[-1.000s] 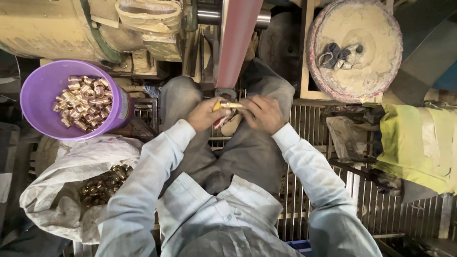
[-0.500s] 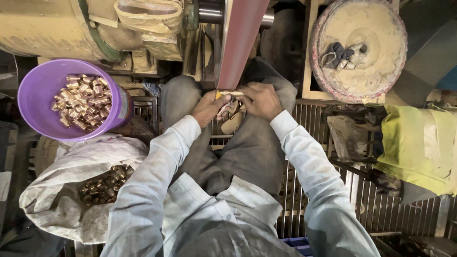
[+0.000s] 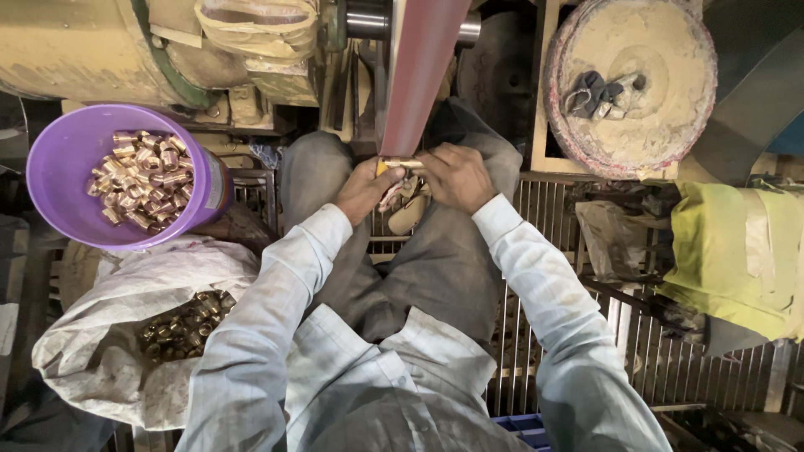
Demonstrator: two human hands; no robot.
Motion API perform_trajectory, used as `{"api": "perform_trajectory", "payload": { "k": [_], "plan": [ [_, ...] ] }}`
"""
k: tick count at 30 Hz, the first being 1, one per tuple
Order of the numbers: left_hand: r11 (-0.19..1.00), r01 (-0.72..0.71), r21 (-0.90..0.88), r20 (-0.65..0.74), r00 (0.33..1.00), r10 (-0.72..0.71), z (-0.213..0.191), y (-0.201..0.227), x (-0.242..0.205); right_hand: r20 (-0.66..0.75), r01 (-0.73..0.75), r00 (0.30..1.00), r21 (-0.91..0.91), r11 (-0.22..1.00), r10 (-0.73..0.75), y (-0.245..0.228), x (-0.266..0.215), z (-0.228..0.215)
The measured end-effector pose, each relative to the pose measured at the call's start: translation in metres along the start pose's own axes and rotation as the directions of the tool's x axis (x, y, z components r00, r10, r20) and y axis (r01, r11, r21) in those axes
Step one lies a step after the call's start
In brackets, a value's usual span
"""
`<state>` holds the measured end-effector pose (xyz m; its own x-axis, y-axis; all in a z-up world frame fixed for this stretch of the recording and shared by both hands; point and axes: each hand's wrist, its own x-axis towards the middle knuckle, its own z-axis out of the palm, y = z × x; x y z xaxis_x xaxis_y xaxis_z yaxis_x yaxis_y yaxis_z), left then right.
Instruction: The person sits on a metal grate floor and repeatedly polishes small brass-colored cylindrical parts against a vertical belt sander. They pick parts from a white sack, press them against the moving belt, and place finished pieces into a purple bucket.
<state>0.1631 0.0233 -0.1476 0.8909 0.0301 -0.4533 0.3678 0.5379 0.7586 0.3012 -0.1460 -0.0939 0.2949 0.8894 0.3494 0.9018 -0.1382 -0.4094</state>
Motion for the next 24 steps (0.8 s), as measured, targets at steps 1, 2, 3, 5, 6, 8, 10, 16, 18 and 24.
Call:
{"api": "perform_trajectory", "payload": {
  "k": [1, 2, 3, 5, 6, 8, 10, 16, 18, 24],
  "plan": [
    [1.0, -0.003, 0.002, 0.002, 1.0, 0.003, 0.0, 0.001, 0.001, 0.038, -0.044, 0.998, 0.027, 0.999, 0.043, 0.003, 0.0, 0.0],
    [1.0, -0.005, 0.004, 0.004, 1.0, 0.005, 0.0, 0.002, 0.001, 0.077, -0.089, 0.993, 0.053, 0.995, 0.085, 0.005, 0.0, 0.001],
    [1.0, -0.006, 0.005, 0.005, 1.0, 0.006, 0.0, 0.002, 0.001, 0.088, -0.108, 0.991, 0.072, 0.992, 0.102, 0.007, 0.0, 0.002],
    [1.0, 0.012, 0.0, 0.009, 1.0, -0.012, 0.001, 0.004, -0.001, 0.115, -0.145, 0.984, 0.112, 0.983, 0.133, 0.01, 0.0, 0.003],
    [1.0, 0.02, 0.0, 0.011, 1.0, -0.02, 0.001, 0.006, -0.001, 0.168, -0.182, 0.973, 0.137, 0.974, 0.159, 0.012, 0.001, 0.003],
    [1.0, 0.026, -0.008, 0.018, 0.999, -0.026, 0.001, 0.008, -0.002, 0.273, -0.26, 0.94, 0.179, 0.949, 0.206, 0.016, 0.004, 0.002],
    [0.999, 0.028, -0.015, 0.023, 0.999, -0.028, 0.002, 0.009, -0.002, 0.287, -0.245, 0.943, 0.254, 0.936, 0.169, 0.02, 0.007, 0.001],
    [1.0, 0.024, -0.012, 0.008, 1.0, -0.024, 0.002, 0.007, 0.0, 0.39, -0.374, 0.903, 0.501, 0.781, 0.182, 0.032, 0.013, 0.003],
    [1.0, 0.022, -0.016, 0.012, 1.0, -0.022, 0.001, 0.006, 0.001, 0.484, -0.486, 0.844, 0.507, 0.712, 0.231, 0.038, 0.014, 0.007],
    [0.998, 0.051, -0.022, -0.003, 0.999, -0.051, 0.0, 0.005, 0.002, 0.82, -0.885, 0.459, 0.388, 0.257, 0.343, 0.057, 0.024, 0.012]
  ]
}}
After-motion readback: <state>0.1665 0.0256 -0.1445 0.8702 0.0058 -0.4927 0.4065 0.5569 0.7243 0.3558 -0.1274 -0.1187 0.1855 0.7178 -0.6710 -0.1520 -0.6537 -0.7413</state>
